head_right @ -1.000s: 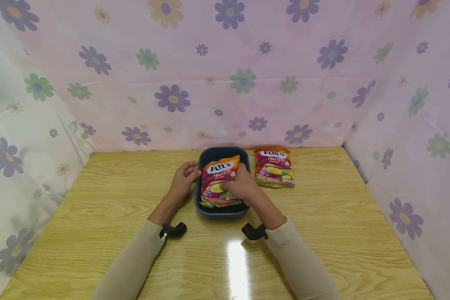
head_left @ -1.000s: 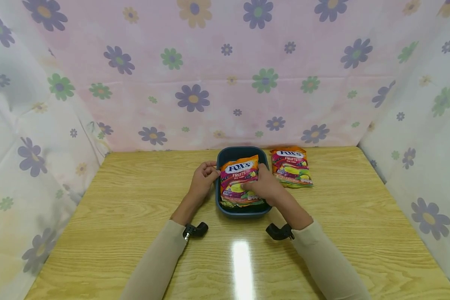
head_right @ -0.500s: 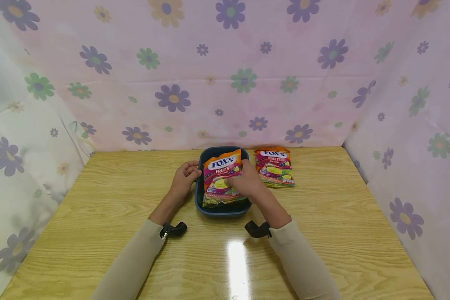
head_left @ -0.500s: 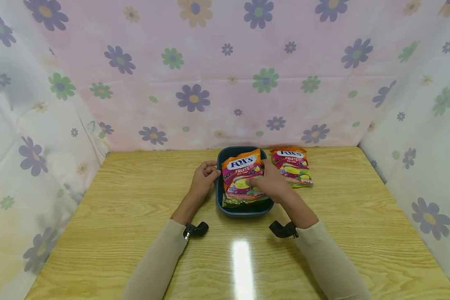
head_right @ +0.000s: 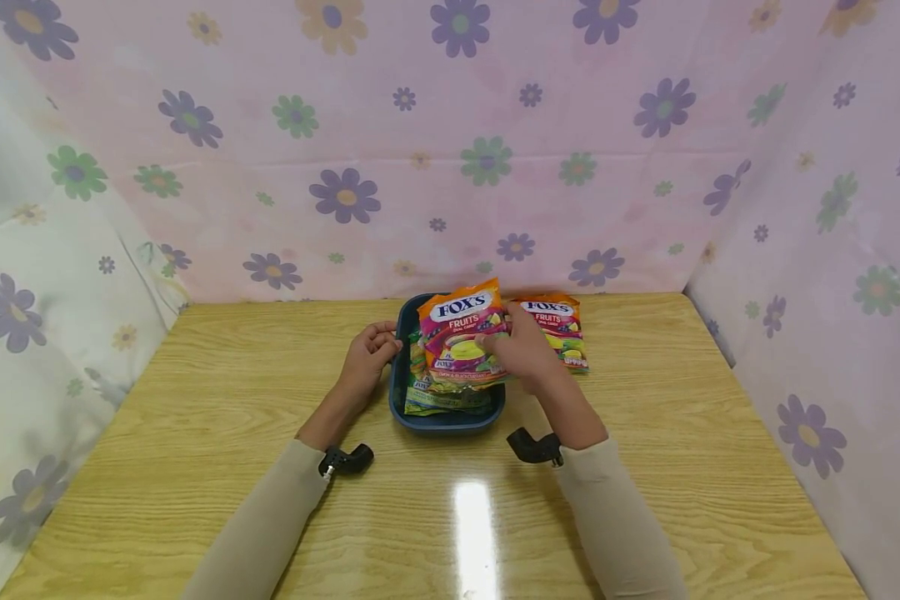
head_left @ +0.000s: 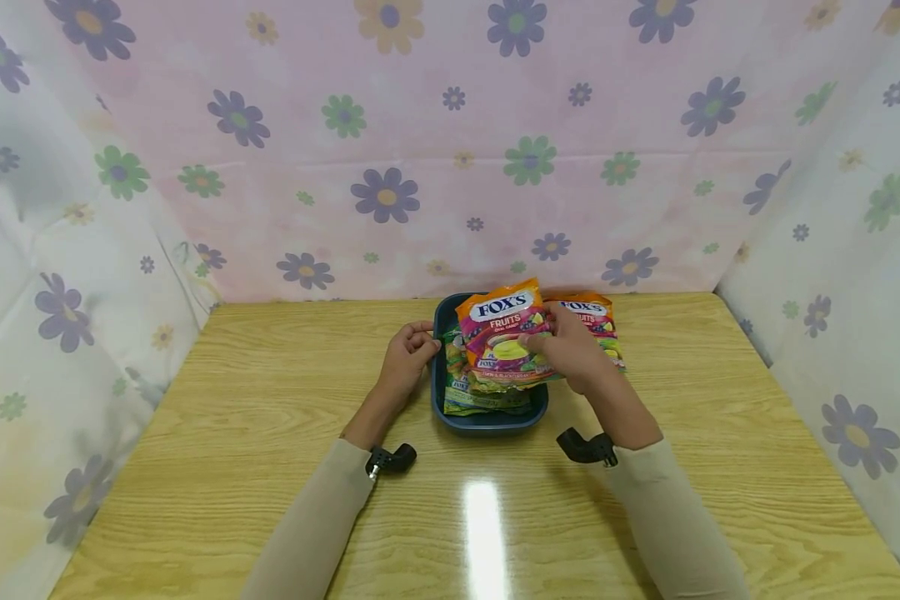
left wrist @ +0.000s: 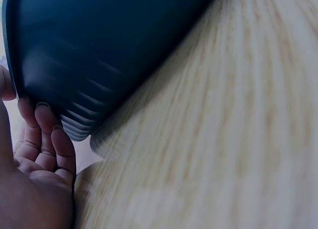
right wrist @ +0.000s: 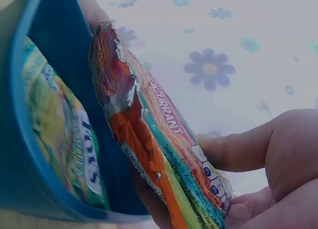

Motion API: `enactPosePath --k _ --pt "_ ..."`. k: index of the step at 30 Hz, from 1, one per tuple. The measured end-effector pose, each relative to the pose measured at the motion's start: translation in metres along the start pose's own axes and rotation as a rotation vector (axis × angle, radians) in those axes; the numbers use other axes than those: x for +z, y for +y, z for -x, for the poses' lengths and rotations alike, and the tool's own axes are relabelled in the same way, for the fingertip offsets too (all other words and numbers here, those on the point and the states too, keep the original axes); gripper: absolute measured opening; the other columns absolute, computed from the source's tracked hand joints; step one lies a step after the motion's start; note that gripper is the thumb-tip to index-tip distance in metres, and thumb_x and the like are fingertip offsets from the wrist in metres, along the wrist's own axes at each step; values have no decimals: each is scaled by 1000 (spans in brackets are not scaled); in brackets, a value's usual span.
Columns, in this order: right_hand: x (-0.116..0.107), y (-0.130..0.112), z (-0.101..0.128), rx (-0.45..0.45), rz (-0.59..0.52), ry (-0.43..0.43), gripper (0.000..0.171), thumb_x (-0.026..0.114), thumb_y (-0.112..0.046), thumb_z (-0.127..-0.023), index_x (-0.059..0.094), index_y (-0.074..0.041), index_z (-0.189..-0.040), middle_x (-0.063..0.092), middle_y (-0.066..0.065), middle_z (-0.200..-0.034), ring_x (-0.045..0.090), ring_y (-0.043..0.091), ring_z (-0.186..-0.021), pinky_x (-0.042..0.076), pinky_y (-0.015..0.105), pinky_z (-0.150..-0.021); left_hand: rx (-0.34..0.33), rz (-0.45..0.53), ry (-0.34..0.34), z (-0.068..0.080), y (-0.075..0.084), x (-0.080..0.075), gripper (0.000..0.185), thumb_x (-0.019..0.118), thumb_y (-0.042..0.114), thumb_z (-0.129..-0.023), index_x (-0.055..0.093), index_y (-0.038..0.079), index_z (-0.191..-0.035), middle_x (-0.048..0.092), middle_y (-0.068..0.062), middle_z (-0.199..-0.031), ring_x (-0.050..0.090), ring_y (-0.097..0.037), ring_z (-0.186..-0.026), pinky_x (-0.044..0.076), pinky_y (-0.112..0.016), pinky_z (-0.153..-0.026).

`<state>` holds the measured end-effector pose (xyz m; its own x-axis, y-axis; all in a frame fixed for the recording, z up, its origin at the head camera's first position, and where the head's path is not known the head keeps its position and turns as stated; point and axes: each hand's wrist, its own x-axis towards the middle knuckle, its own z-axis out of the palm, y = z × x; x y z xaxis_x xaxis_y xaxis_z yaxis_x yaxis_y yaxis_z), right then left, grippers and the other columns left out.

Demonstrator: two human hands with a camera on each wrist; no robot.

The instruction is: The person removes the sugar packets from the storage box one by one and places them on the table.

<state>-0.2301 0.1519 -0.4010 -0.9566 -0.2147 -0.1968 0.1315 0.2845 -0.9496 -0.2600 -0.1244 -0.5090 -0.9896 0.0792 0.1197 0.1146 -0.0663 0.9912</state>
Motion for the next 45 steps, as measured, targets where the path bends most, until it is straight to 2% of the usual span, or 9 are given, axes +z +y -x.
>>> enactPosePath --k 10,20,26,34,39,45 --pt "-24 -10 8 -3 -25 23 68 63 -12 -106 27 -1 -163 54 29 -141 69 30 -106 62 34 -83 -7 -8 3 0 1 0 37 62 -2 -99 56 -8 -135 65 -11 -89 57 -9 -75 47 -22 -73" --pt "-44 -9 12 -52 -50 98 70 63 -19 -108 27 -7 -167 57 30 -140 71 17 -96 62 30 -80 -38 -11 1 -1 2 -2 41 61 -2 -100 53 -11 -139 64 -5 -88 56 -8 -75 46 -21 -73" --pt "-53 -4 16 -47 -84 145 70 58 -22 -111 23 -11 -170 52 28 -149 70 11 -98 61 27 -82 -57 -22 -12 -1 2 -3 42 59 -5 -100 50 -15 -140 64 -7 -87 55 -10 -74 46 -23 -72" --pt "-68 10 19 -63 -109 153 70 46 -29 -114 11 -11 -171 45 28 -152 68 5 -98 60 25 -82 -24 -15 8 0 0 -1 40 62 -1 -99 54 -10 -137 64 -2 -86 56 -8 -74 46 -21 -73" --pt "-75 17 20 -73 -76 171 66 44 -27 -115 14 -8 -171 44 30 -154 66 3 -99 59 23 -81 -5 -8 4 0 -3 -2 37 61 -2 -99 55 -10 -135 64 0 -83 55 -9 -71 47 -22 -70" --pt "-87 23 21 -43 -49 196 67 45 -30 -115 15 -8 -171 44 29 -153 65 4 -100 59 23 -81 -3 -13 6 -2 -3 0 37 61 -2 -99 55 -10 -134 63 3 -82 55 -8 -70 47 -22 -68"
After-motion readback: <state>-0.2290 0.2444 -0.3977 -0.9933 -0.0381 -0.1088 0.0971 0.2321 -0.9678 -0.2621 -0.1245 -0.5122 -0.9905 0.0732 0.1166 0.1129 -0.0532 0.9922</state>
